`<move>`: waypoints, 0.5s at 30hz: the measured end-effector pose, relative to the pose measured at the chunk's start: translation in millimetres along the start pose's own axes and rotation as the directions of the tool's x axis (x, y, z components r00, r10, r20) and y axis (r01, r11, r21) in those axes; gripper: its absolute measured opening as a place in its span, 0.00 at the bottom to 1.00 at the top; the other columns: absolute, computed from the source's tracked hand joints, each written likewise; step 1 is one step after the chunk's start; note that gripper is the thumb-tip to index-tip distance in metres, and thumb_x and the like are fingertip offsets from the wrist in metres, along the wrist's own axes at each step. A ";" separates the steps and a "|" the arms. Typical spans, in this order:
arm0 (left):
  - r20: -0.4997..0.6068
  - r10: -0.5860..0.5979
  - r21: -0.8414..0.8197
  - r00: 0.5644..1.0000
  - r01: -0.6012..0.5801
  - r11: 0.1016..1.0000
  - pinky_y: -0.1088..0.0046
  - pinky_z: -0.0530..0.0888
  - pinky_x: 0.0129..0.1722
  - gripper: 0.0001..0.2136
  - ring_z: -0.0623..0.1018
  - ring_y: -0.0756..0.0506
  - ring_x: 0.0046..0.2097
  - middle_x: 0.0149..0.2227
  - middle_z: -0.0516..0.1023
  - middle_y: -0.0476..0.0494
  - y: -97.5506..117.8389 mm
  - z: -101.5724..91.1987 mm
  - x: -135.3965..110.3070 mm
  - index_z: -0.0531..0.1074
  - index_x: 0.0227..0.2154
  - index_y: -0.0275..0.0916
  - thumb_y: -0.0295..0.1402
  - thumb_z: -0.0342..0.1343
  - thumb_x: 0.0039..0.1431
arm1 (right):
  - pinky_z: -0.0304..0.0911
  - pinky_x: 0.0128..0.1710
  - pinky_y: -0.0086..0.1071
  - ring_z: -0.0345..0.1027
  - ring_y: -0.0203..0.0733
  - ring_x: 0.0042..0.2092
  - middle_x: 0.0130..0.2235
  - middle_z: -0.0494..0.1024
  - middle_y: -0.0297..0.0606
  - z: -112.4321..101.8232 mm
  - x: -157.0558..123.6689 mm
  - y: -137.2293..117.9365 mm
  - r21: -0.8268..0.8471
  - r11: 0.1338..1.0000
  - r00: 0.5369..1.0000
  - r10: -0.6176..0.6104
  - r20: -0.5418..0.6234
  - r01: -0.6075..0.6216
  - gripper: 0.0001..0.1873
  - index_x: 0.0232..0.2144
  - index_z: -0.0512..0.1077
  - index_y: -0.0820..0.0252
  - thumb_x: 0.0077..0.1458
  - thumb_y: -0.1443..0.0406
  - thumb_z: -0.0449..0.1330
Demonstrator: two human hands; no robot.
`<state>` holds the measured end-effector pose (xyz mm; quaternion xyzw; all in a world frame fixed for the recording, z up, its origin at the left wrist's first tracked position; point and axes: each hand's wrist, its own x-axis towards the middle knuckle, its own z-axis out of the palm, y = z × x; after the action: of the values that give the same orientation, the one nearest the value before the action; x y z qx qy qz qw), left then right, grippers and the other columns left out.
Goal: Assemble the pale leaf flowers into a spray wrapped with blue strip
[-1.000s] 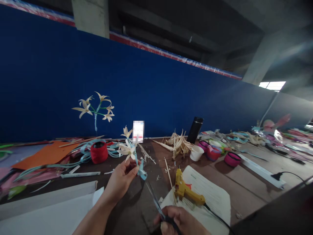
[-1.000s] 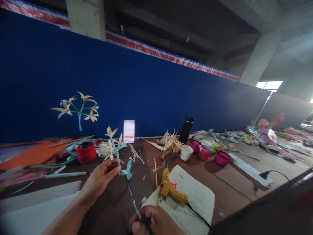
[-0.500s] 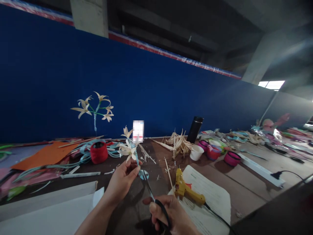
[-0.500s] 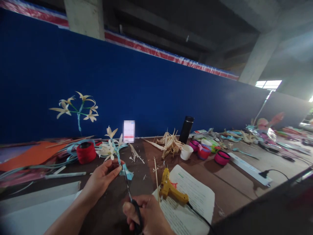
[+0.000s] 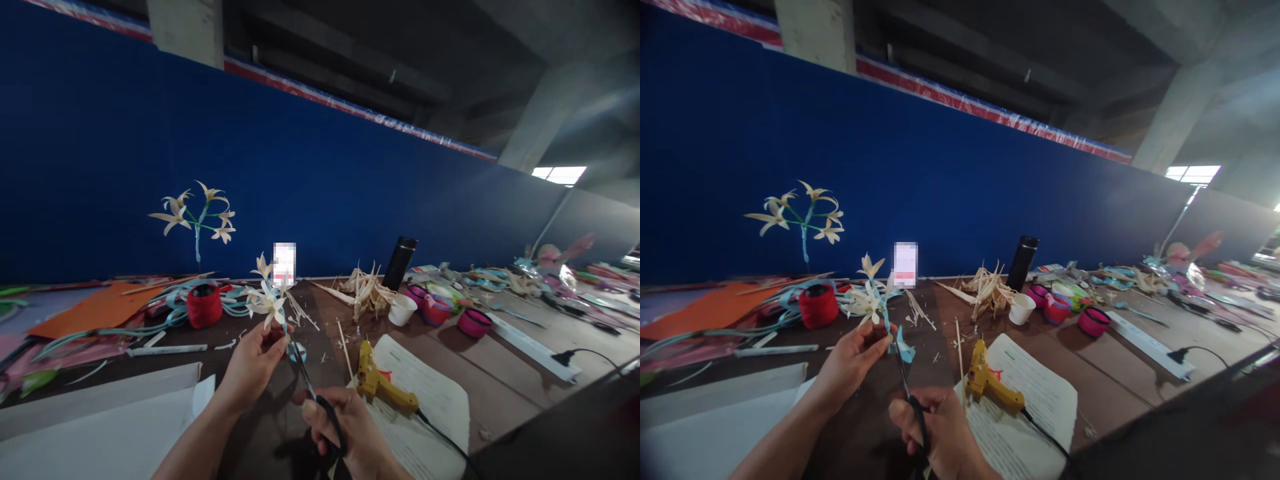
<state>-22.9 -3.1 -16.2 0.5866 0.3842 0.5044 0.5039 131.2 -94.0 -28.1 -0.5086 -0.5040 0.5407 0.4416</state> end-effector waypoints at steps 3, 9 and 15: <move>0.010 -0.020 -0.060 1.000 0.021 0.998 0.73 0.71 0.34 0.13 0.72 0.48 0.33 0.31 0.72 0.48 -0.5 1.0 0.4 0.69 0.35 0.37 0.38 0.57 0.48 | 0.48 0.18 0.22 0.53 0.26 0.18 0.17 0.62 0.29 0.8 0.1 -1.5 -0.003 1.000 1.000 -0.001 0.006 0.001 0.27 0.24 0.73 0.67 0.40 0.45 0.61; -0.024 -0.027 -0.065 0.999 0.025 0.998 0.73 0.71 0.34 0.13 0.73 0.49 0.33 0.31 0.73 0.49 0.3 2.7 0.6 0.70 0.34 0.37 0.38 0.58 0.47 | 0.48 0.18 0.23 0.52 0.27 0.18 0.17 0.62 0.29 2.8 0.2 -3.4 -0.027 0.999 1.000 0.019 0.007 -0.018 0.29 0.29 0.74 0.68 0.40 0.45 0.62; -0.004 -0.039 -0.092 0.999 0.038 0.995 0.72 0.72 0.35 0.13 0.73 0.49 0.33 0.32 0.72 0.49 -1.3 2.1 -0.2 0.69 0.36 0.37 0.38 0.57 0.49 | 0.47 0.18 0.23 0.50 0.27 0.19 0.16 0.59 0.28 3.6 -0.8 -6.7 -0.073 0.997 1.000 0.002 0.002 -0.002 0.25 0.20 0.70 0.66 0.43 0.47 0.60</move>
<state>-20.8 -3.4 -17.5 0.5536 0.3732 0.5135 0.5390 127.5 -94.5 -21.5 -0.5241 -0.5233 0.5229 0.4219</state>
